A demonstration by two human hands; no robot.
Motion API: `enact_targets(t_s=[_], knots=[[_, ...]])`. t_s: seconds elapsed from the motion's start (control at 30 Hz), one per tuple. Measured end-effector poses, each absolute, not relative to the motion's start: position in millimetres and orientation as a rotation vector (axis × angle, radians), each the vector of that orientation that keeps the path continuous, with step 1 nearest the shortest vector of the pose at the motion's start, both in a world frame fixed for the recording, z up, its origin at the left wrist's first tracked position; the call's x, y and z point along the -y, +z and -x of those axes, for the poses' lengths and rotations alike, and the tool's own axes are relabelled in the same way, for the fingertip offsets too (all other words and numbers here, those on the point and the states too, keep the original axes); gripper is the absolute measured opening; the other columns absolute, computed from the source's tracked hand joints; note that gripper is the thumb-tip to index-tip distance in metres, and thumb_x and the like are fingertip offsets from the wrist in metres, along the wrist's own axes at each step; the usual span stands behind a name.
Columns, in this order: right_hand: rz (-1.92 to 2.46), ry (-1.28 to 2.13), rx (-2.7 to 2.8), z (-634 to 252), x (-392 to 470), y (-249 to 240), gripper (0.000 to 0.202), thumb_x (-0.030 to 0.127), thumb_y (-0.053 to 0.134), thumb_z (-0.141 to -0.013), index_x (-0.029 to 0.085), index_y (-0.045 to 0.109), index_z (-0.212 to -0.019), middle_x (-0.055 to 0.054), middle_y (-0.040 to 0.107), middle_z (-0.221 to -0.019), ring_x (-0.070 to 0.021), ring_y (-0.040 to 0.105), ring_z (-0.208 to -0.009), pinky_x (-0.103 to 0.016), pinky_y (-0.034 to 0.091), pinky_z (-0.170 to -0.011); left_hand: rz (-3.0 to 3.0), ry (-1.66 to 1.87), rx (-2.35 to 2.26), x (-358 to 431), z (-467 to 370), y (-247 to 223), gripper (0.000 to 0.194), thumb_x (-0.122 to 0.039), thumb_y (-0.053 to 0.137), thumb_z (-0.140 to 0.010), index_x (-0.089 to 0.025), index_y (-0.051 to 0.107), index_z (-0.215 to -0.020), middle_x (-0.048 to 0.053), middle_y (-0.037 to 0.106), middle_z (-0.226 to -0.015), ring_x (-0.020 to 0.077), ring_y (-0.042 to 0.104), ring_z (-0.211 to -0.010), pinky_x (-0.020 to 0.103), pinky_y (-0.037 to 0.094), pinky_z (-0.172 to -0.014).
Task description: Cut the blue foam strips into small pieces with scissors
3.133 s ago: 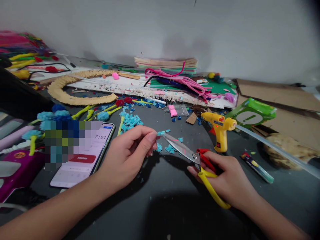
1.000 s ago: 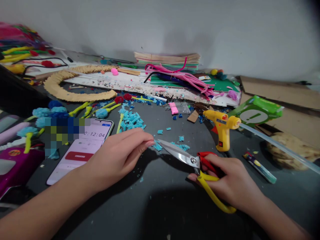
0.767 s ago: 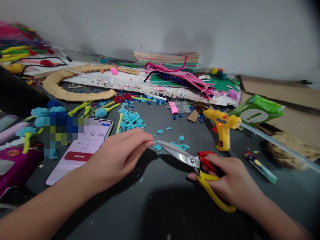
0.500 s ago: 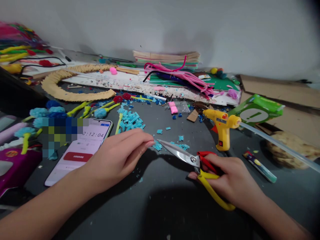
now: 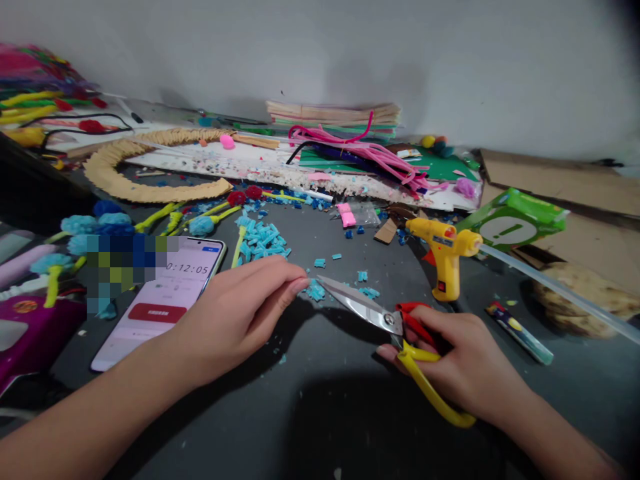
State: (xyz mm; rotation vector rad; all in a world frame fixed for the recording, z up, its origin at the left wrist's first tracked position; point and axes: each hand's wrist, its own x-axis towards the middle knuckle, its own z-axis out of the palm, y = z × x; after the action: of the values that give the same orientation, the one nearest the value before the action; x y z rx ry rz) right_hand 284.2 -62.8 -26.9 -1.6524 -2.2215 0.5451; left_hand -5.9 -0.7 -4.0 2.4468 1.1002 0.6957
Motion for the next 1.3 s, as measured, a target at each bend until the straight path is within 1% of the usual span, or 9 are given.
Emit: enact_targets(t_s=[0.33,0.53,0.77,1.07,1.3], knots=[[1.651,0.582,2.223,-285.4,63.5,-26.1,0.043,0.055,0.068,-0.079,0.020,0.049,-0.064,0.006,0.040,-0.056,-0.0082,0.033,-0.050,-0.022,0.029,-0.047,-2.443,0.698,-1.098,0.6,5.5,-5.4,0.011,-0.016,0.052,-0.093,-0.019,0.061,-0.099,-0.001,0.063,-0.083,0.0096,0.057,-0.073,0.019,0.042,-0.069],[1.664,0.627,2.218,-288.0,63.6,-27.6,0.041,0.055,0.069,-0.079,0.019,0.052,-0.067,0.006,0.042,-0.057,-0.0084,0.034,-0.051,-0.022,0.031,-0.049,-2.459,0.705,-1.090,0.8,6.0,-5.1,0.011,-0.015,0.052,-0.093,-0.018,0.061,-0.099,0.000,0.063,-0.082,0.0096,0.057,-0.072,0.019,0.042,-0.068],[1.696,0.555,2.223,-284.8,63.7,-27.4,0.042,0.053,0.069,-0.078,0.020,0.048,-0.064,0.006,0.042,-0.055,-0.0085,0.033,-0.049,-0.022,0.029,-0.047,-2.476,0.699,-1.073,0.5,6.3,-5.2,0.012,-0.014,0.053,-0.093,-0.019,0.060,-0.100,0.000,0.063,-0.084,0.0100,0.058,-0.074,0.020,0.042,-0.070],[1.683,0.592,2.232,-284.8,62.8,-27.9,0.039,0.052,0.067,-0.080,0.021,0.049,-0.065,0.005,0.043,-0.056,-0.0089,0.035,-0.050,-0.022,0.030,-0.048,-2.474,0.675,-1.080,0.7,8.2,-4.9,0.013,-0.016,0.051,-0.094,-0.020,0.060,-0.102,0.002,0.065,-0.085,0.0119,0.059,-0.075,0.021,0.044,-0.069],[1.676,0.612,2.234,-286.2,62.8,-26.0,0.042,0.056,0.066,-0.081,0.020,0.052,-0.066,0.005,0.045,-0.056,-0.0092,0.036,-0.051,-0.022,0.031,-0.048,-2.476,0.676,-1.071,0.2,7.7,-5.2,0.013,-0.016,0.051,-0.093,-0.019,0.060,-0.101,0.002,0.065,-0.084,0.0119,0.059,-0.074,0.021,0.043,-0.069]])
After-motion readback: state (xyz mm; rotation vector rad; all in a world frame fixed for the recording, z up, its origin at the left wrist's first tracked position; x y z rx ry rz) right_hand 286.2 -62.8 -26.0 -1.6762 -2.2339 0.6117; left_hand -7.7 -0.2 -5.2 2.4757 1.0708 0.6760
